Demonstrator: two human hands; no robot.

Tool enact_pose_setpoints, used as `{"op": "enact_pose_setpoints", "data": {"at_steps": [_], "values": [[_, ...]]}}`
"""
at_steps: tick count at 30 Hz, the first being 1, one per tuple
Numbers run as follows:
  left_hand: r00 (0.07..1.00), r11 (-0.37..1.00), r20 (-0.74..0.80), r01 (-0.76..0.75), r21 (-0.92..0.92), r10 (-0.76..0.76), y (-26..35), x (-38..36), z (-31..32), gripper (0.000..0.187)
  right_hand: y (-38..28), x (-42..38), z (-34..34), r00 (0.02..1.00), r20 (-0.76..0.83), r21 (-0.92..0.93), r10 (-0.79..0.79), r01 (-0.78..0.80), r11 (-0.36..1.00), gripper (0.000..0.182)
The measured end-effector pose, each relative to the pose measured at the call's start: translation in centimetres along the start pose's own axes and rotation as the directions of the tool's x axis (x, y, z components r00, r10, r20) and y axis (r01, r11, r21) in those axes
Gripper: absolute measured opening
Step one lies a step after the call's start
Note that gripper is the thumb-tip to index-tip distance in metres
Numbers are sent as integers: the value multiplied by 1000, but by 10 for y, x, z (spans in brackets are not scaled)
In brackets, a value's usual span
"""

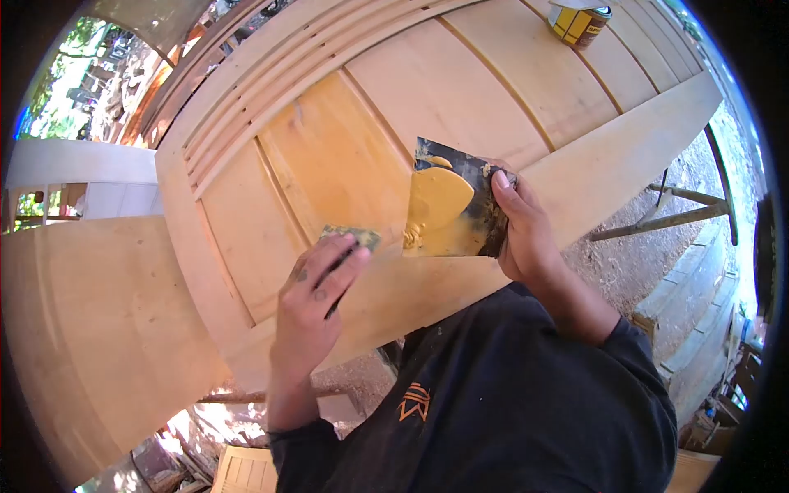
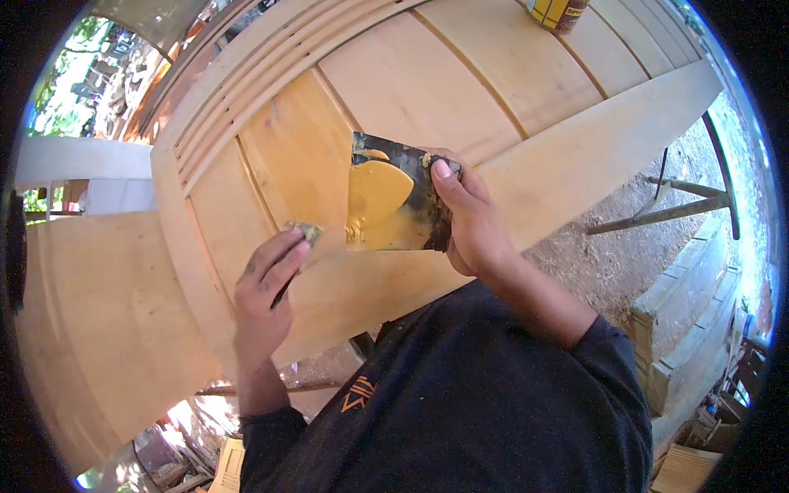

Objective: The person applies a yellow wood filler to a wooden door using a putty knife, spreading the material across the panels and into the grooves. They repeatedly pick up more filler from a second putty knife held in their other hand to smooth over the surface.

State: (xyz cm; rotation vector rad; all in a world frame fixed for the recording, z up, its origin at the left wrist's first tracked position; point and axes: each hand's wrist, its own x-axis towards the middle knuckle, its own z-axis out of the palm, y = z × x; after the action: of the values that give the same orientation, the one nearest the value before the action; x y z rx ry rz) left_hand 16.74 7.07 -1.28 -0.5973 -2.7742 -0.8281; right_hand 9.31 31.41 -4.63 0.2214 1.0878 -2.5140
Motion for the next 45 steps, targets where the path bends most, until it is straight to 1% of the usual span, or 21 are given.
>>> {"op": "enact_pose_setpoints", "data": {"at_steps": [1, 4, 7, 10, 11, 13, 14, 16, 17, 19, 22, 25, 26, 28, 30, 31, 34, 36, 40, 43, 45], "values": [[996, 999, 76, -37, -10, 37, 9, 9, -15, 49, 3, 1, -2, 1000, 4, -14, -4, 4, 1000, 32], [964, 973, 246, -150, 176, 105, 25, 30, -32, 43, 7, 4, -1, 1000, 6, -22, -8, 8, 1000, 31], [946, 951, 311, -175, 254, 91, 29, 51, -28, 48, 5, 10, 2, 1000, 9, -57, -28, 28, 998, 30], [877, 952, 472, -216, 217, 91, 21, 65, -16, 47, 15, 20, -10, 997, -78, -68, -13, 8, 998, 31], [797, 976, 603, -165, 143, 46, 12, 69, -17, 47, 20, 24, -15, 992, -123, -62, -1, -6, 998, 31], [572, 999, 820, -20, 30, -13, -13, 76, -23, 47, 17, 31, -25, 967, -253, -17, -12, 7, 1000, 32], [618, 1000, 786, 19, 22, -29, -24, 82, -20, 47, 12, 35, -30, 949, -315, 2, -12, 14, 1000, 33], [697, 996, 714, 88, -2, -60, -46, 92, -7, 48, 0, 38, -48, 951, -309, 22, -20, 28, 999, 35], [714, 999, 699, 39, -1, -27, -53, 95, 2, 48, -4, 38, -62, 953, -296, -67, -68, 51, 996, 37], [751, 999, 659, -51, -5, 42, -60, 99, 25, 48, -9, 35, -87, 926, -368, -90, -90, 61, 994, 40], [713, 947, 673, -316, 60, 195, -55, 106, 47, 45, -19, 26, -112, 939, -311, -81, -145, 125, 989, 43], [708, 909, 645, -414, 50, 287, -62, 98, 63, 32, -20, 14, -129, 936, -312, -86, -164, 144, 986, 41], [700, 899, 641, -437, 35, 315, -64, 92, 66, 32, -19, 10, -132, 930, -323, -90, -174, 153, 984, 41], [684, 873, 627, -487, 13, 372, -71, 79, 71, 33, -15, 5, -144, 949, -250, -38, -192, 188, 981, 39], [664, 867, 640, -498, -7, 387, -84, 63, 63, 33, -11, -2, -148, 954, -234, 2, -187, 193, 981, 39], [662, 864, 637, -503, -11, 394, -90, 58, 58, 33, -10, -4, -148, 941, -274, -27, -198, 199, 980, 39], [532, 865, 768, -499, -55, 356, -98, 57, 24, 34, -11, 0, -147, 914, -346, -92, -213, 193, 977, 38], [563, 864, 741, -502, -46, 366, -94, 75, 12, 33, -12, 3, -146, 894, -394, -102, -214, 188, 977, 38], [660, 852, 631, -523, -4, 408, -81, 99, 38, 31, -11, 0, -153, 940, -289, -37, -183, 180, 983, 39], [616, 814, 641, -581, -23, 457, -76, 107, 61, 31, -13, 3, -149, 939, -294, -42, -177, 172, 984, 39], [565, 817, 696, -574, -55, 443, -75, 108, 63, 30, -13, 2, -149, 923, -333, -65, -191, 180, 982, 40]]}}
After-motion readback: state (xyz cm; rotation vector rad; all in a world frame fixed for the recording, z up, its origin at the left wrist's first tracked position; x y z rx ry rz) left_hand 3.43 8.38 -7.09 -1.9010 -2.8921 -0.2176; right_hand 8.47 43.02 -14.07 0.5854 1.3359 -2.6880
